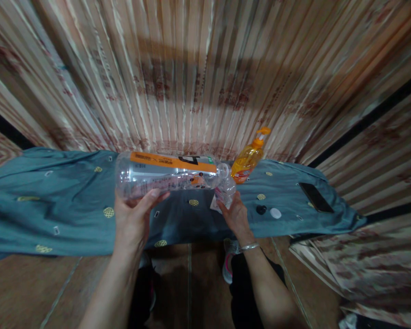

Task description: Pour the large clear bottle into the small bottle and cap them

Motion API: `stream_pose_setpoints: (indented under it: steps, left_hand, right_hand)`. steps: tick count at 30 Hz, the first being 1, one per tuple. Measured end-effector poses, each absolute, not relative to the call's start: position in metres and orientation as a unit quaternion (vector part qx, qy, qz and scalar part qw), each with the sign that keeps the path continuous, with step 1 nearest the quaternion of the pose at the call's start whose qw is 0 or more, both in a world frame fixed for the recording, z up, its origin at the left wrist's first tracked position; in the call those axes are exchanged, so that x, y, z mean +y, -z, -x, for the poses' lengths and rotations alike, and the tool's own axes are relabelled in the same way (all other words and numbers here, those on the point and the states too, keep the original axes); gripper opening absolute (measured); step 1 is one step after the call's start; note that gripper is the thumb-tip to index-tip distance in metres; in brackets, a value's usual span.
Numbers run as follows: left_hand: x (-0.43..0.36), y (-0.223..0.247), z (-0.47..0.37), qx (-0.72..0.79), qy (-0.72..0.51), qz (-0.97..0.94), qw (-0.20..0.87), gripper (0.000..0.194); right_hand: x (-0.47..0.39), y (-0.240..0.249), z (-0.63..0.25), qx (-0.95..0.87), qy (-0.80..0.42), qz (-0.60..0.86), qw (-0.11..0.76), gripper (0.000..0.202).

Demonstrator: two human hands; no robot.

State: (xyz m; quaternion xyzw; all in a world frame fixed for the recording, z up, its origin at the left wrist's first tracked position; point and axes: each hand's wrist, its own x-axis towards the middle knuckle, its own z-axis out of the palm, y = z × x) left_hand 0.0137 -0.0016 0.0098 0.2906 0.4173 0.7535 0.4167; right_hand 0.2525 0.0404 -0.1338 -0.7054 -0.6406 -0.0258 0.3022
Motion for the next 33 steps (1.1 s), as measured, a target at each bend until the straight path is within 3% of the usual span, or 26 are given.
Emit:
stream_pose_setpoints:
  steps: [33]
  left_hand:
    - [0.0033, -0.0048, -0.0112, 0.421, -0.751, -0.274, 0.429, 0.047]
  right_hand:
    - [0.0418, 0.1290, -0.2504, -0.632, 0.005, 0.713, 0.303, 0.054]
